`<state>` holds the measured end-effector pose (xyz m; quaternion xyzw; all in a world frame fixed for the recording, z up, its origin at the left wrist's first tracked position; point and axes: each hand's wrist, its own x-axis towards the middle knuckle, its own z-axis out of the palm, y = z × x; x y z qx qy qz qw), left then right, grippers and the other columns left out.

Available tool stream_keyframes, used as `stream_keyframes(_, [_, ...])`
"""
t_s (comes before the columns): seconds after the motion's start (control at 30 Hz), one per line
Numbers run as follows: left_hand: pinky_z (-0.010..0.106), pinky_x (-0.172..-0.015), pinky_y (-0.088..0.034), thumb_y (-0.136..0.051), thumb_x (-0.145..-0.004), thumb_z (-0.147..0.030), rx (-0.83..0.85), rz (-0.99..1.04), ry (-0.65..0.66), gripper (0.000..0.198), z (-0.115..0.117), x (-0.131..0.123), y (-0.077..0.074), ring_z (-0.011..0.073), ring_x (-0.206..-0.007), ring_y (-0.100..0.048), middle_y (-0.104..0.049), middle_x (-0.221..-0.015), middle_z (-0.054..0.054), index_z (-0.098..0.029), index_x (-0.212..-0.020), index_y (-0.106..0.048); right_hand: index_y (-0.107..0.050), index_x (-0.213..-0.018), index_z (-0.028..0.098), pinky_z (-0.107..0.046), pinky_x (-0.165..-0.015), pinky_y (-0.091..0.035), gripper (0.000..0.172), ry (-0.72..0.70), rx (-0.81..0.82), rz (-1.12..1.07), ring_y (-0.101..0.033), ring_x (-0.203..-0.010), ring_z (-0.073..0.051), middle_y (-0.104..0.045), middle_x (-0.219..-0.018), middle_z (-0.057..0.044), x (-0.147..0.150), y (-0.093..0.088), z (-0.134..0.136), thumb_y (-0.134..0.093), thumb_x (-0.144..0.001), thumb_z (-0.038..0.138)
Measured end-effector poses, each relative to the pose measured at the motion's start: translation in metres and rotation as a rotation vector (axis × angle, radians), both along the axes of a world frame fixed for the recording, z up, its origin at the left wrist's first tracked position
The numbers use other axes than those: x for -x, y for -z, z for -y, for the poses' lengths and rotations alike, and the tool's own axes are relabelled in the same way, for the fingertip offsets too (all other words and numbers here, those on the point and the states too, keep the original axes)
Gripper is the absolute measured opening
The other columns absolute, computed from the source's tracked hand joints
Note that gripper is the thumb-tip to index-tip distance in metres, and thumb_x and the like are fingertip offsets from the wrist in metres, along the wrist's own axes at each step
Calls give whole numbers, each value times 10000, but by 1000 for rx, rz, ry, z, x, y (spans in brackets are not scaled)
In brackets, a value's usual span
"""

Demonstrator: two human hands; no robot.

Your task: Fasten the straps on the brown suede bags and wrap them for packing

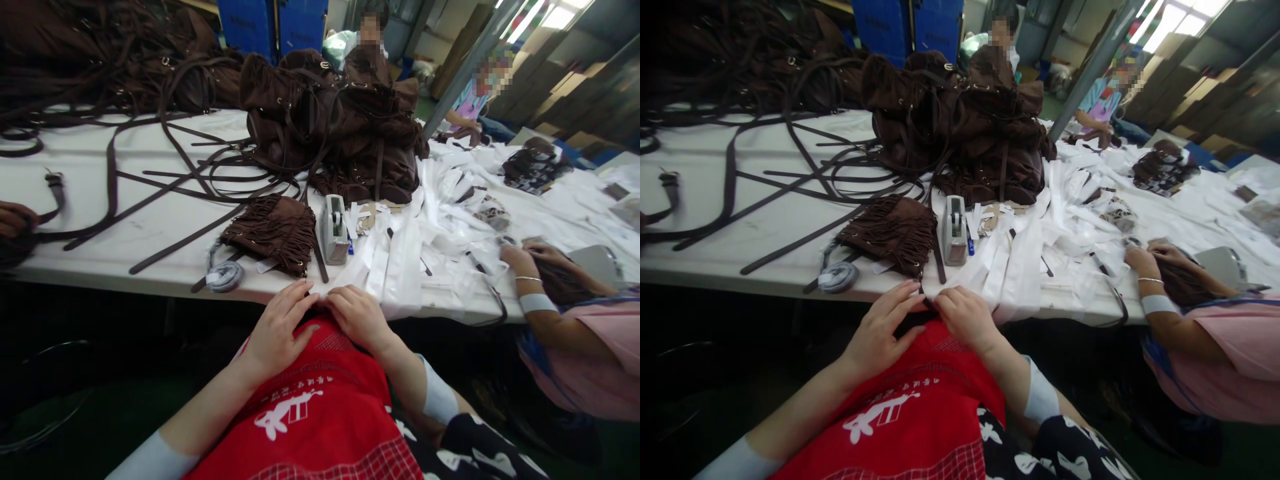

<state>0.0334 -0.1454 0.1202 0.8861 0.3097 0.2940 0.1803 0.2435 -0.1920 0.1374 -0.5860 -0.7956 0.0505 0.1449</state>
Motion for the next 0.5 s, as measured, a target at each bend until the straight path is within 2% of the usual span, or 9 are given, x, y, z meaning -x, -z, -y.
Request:
stream_keyframes(0.07, [515,-1113,-419,-585,-860,-202,6,-28,53,438,-1,-4,-2,295,-1358,-458,-556,-1409,116,-200,-1298,-569,-672,-1056,187,-322,-853,-475,229,-109,43,-51,-609,-923,-210,-703,-999,-94,15,2,2,-459,-989,241])
stream_keyframes(0.17, [484,-1094,-439,-559,-839,-144,48,-26,87,300,-3,-3,0,275,-1296,-521,-633,-1310,105,-190,-1115,-667,-674,-1055,184,-310,-852,-487,206,-203,65,-214,-631,-914,-197,-716,-991,-83,28,3,7,-495,-969,239])
stream_keyframes(0.23, [431,-1044,-474,-557,-842,-151,97,-22,110,192,-2,3,-2,250,-1195,-592,-690,-1195,81,-201,-961,-699,-683,-1036,202,-293,-861,-491,197,-223,103,-343,-648,-925,-182,-726,-982,-60,29,1,11,-507,-964,257])
stream_keyframes(0.3, [350,-925,-520,-553,-865,-189,194,-72,152,149,-1,16,-7,207,-1013,-661,-728,-1031,49,-218,-837,-696,-695,-1002,223,-281,-849,-498,185,-180,155,-445,-665,-914,-171,-736,-963,-38,22,-2,12,-530,-953,291])
stream_keyframes(0.33, [313,-836,-529,-551,-873,-217,260,-130,165,163,-1,25,-10,187,-902,-673,-729,-937,33,-224,-783,-686,-701,-982,228,-278,-833,-502,185,-110,164,-476,-671,-896,-169,-739,-949,-31,14,-3,10,-537,-947,305])
stream_keyframes(0.4, [280,-674,-495,-565,-863,-279,406,-310,146,193,-2,47,-18,173,-729,-652,-701,-790,16,-228,-705,-663,-707,-960,217,-283,-791,-509,201,131,125,-481,-675,-838,-172,-740,-912,-37,-10,0,-1,-538,-937,322])
stream_keyframes(0.5, [306,-607,-430,-605,-789,-324,609,-664,30,201,-7,88,-24,215,-658,-640,-697,-712,44,-211,-634,-662,-690,-1032,169,-317,-775,-507,252,569,-5,-303,-670,-770,-186,-729,-947,-76,-58,13,-29,-552,-915,344])
